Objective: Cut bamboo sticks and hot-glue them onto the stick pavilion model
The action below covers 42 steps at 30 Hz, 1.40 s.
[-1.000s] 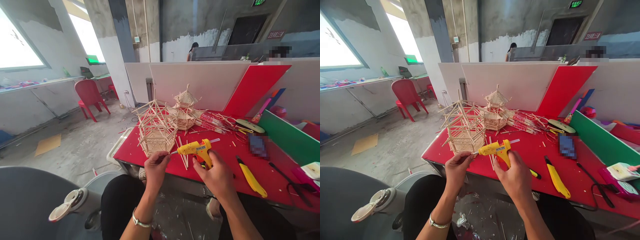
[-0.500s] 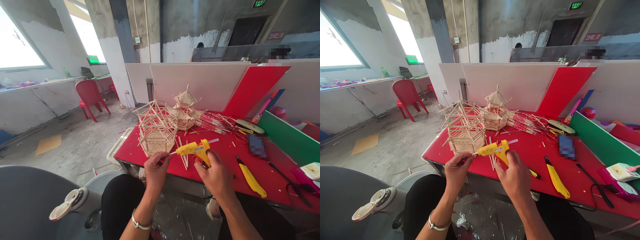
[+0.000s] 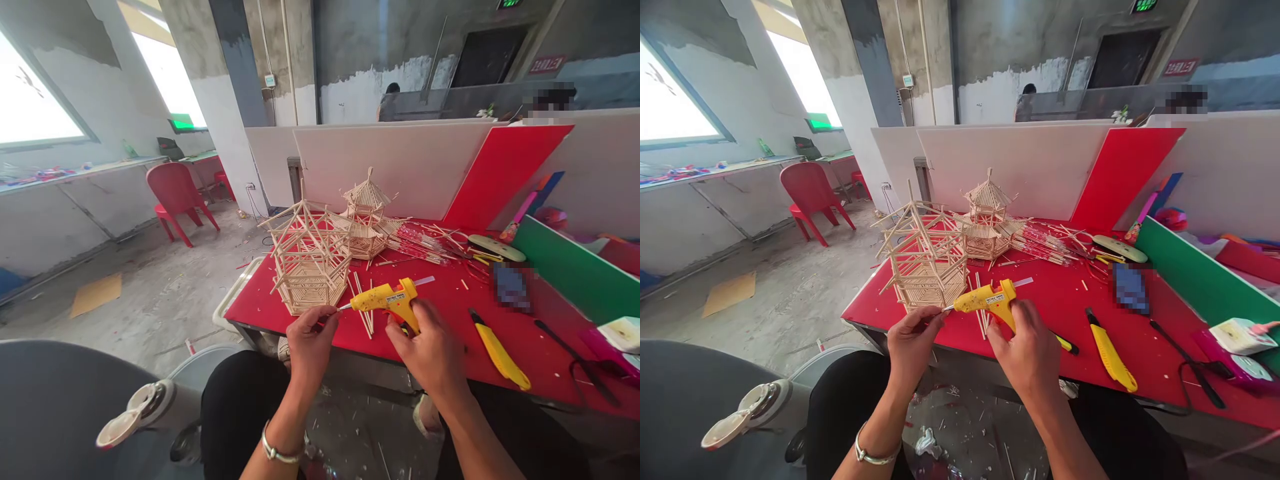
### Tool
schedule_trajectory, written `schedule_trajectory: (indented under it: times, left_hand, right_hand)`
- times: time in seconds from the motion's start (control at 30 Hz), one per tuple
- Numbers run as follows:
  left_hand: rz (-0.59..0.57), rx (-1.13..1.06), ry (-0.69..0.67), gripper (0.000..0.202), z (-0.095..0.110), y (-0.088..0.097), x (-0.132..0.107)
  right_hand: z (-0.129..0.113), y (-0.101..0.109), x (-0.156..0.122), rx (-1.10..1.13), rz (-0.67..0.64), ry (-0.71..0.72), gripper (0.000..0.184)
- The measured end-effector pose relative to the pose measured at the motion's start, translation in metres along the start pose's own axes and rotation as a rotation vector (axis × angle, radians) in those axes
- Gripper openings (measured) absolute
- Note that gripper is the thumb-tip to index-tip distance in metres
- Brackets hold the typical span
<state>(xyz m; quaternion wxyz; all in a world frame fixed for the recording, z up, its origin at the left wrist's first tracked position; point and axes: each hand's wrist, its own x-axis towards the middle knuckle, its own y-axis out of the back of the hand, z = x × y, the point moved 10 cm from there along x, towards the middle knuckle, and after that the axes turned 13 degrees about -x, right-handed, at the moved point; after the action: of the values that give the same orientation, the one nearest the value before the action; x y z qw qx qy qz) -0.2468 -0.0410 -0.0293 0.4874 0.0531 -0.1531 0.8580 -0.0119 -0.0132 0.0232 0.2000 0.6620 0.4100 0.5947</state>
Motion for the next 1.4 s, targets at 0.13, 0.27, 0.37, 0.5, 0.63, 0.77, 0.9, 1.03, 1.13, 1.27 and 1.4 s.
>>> schedule_trajectory:
  times: [0.13,0.27,0.37,0.5,0.63,0.77,0.9,1.03,1.13,1.27,1.4]
  left_hand:
    - [0.025,-0.318,0.274,0.020,-0.021,-0.004,-0.001]
    - [0.079,-0.681,0.623,0.028,-0.045,-0.016,-0.012]
    - [0.093,-0.947,0.828,0.031,-0.055,-0.031,-0.025]
    - [0.082,-1.191,0.985,0.022,-0.059,-0.048,-0.036]
    - [0.078,-1.277,1.028,0.012,-0.062,-0.054,-0.039]
    - [0.039,-1.316,1.026,0.014,-0.060,-0.058,-0.040]
    - [0.029,-1.313,1.018,0.013,-0.058,-0.058,-0.039]
    - [0.027,-1.307,1.016,0.013,-0.058,-0.059,-0.040]
    - [0.030,-1.303,1.017,0.012,-0.059,-0.058,-0.040]
    - [0.067,-1.290,1.038,0.008,-0.062,-0.056,-0.042]
    - [0.069,-1.269,1.054,0.007,-0.062,-0.056,-0.042]
  right_hand:
    - [0.002,0.000,-0.001,0.063,-0.001,-0.039,0.026]
    - [0.002,0.000,-0.006,0.156,0.007,-0.079,0.025]
    - [0.000,0.003,-0.011,0.179,0.054,-0.087,0.025]
    - [-0.006,0.006,-0.016,0.189,0.096,-0.072,0.023]
    - [-0.010,0.010,-0.018,0.190,0.135,-0.046,0.021]
    - [-0.012,0.012,-0.018,0.152,0.170,-0.030,0.020]
    - [-0.014,0.013,-0.019,0.146,0.182,-0.020,0.016]
    - [-0.014,0.013,-0.020,0.126,0.196,-0.017,0.014]
    - [-0.013,0.011,-0.021,0.105,0.200,-0.007,0.014]
    - [-0.013,0.009,-0.022,0.089,0.212,0.023,0.014]
    - [-0.012,0.007,-0.022,0.089,0.214,0.017,0.015]
